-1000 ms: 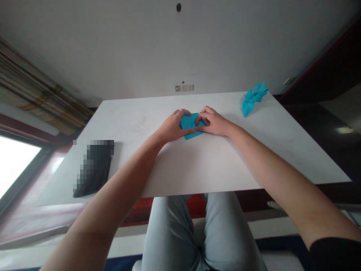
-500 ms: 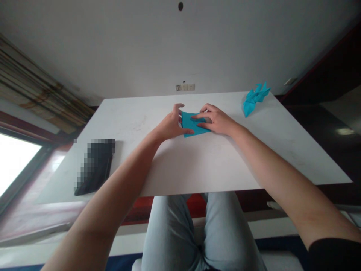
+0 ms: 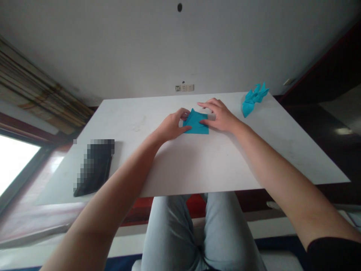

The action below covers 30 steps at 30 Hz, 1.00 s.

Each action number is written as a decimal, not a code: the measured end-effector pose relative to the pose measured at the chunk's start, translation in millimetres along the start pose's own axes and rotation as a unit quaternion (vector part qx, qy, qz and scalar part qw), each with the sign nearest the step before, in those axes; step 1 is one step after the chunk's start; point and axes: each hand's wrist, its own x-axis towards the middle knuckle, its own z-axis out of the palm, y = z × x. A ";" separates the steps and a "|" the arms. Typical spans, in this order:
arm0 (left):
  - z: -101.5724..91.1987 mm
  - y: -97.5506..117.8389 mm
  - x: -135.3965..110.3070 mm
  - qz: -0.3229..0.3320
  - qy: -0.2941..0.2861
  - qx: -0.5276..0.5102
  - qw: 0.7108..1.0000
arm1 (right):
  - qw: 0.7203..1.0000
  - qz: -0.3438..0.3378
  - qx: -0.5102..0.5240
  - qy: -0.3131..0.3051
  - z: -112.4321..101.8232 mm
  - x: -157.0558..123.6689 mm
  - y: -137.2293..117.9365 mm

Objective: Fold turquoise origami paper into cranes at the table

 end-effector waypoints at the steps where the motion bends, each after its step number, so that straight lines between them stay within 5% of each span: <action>1: -0.1 3.7 -0.3 0.007 -0.005 0.003 1.000 | 1.000 -0.006 0.006 0.010 -0.8 0.3 -0.3; 15: 2.4 4.2 3.1 0.078 -0.014 0.088 0.993 | 0.996 -0.016 0.006 -0.092 1.2 3.0 -0.3; 24: -8.4 -0.1 4.0 0.022 -0.038 0.020 0.999 | 0.987 0.049 -0.038 -0.148 6.4 -4.0 2.4; 30: -10.6 -2.3 1.0 0.002 -0.029 0.084 0.996 | 0.979 0.103 -0.076 -0.161 8.1 -3.9 0.5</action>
